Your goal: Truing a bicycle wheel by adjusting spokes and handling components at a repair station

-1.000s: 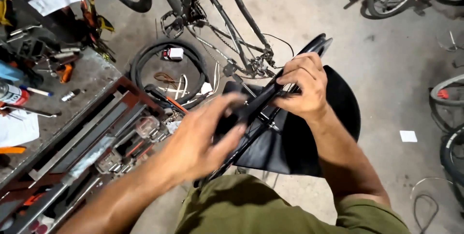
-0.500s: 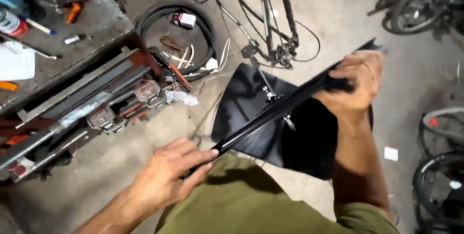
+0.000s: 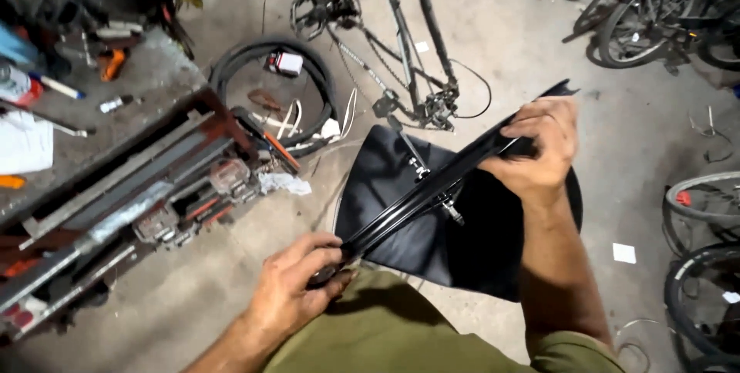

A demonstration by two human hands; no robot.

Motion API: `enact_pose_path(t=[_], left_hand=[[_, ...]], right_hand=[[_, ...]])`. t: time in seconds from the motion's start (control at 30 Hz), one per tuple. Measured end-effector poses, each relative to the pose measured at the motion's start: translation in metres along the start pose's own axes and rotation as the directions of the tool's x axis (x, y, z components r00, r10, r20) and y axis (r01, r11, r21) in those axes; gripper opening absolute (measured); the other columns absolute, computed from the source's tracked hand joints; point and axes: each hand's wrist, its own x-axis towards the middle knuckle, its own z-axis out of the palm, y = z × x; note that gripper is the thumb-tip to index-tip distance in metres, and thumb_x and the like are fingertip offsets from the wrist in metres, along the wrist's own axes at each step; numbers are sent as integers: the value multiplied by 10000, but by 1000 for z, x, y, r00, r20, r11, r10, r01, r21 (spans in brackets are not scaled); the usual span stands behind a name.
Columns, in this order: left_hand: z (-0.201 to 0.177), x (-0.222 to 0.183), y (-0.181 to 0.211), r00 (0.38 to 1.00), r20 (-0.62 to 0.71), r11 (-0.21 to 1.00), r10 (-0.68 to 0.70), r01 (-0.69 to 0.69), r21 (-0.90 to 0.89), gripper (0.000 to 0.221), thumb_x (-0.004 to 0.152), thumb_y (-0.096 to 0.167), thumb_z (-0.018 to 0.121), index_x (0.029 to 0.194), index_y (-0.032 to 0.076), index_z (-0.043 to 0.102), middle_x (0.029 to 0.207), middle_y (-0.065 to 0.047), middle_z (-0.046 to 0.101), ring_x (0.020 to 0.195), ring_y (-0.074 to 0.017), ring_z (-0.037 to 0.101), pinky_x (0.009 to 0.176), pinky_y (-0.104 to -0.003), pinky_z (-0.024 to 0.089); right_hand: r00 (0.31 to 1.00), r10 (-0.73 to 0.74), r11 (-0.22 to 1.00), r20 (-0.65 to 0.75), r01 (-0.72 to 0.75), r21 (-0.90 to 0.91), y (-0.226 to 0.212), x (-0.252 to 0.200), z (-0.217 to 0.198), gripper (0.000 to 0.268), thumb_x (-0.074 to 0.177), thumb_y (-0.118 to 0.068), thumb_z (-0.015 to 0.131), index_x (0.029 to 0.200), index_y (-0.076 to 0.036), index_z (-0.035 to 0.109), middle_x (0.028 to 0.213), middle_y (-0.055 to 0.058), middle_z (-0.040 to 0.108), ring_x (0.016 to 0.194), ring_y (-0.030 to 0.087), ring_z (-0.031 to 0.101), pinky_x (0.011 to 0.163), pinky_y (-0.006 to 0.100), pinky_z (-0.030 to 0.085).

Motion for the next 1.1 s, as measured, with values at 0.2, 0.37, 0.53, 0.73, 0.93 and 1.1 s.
enact_pose_path(t=[0.2,0.37,0.53,0.73,0.93,1.1], left_hand=[[-35,54,14,983,56,983,175,-172,-62,226,859,215,843,1047,121,759,996,-43,813,836,-162,804,753,-287,637],[-55,135,48,942,309,991,132,-137,-5,151,886,273,763,991,166,776,919,2,830,775,-130,801,731,-312,667],[-31,191,59,930,355,995,101,-103,-12,211,793,347,788,927,191,739,793,-119,780,813,-414,759,685,-528,580],[-13,206,69,919,388,998,61,-65,-5,308,843,349,729,1109,199,689,1001,-126,759,978,-425,736,829,-550,590],[-45,179,91,917,353,983,184,-174,-60,332,1034,250,577,1304,57,565,1240,-170,736,1060,-344,713,926,-491,541],[-73,94,60,935,346,996,73,-49,-79,352,1054,299,539,1313,63,574,1214,-150,736,1015,-274,766,867,-434,645]], right_hand=[[927,360,932,100,-361,-8,15,2,-1,433,601,-343,849,848,-41,660,942,114,651,978,280,635,903,401,477],[723,649,739,239,-673,29,29,-5,-8,485,590,-72,945,941,-118,612,1044,43,606,992,184,581,882,328,440],[862,211,977,461,-191,-90,-43,51,-16,579,717,-532,911,1049,-108,700,1085,107,700,1128,353,658,1040,481,456],[967,40,999,253,-41,-1,-47,29,14,429,920,-597,742,876,-175,681,935,34,647,872,299,607,860,411,415],[949,41,985,313,-90,144,-31,41,5,416,885,-441,767,792,-60,630,897,111,650,833,258,563,909,421,357],[975,17,993,222,-43,114,-8,17,7,542,706,-565,905,832,-92,672,882,80,661,847,230,578,932,404,365]])
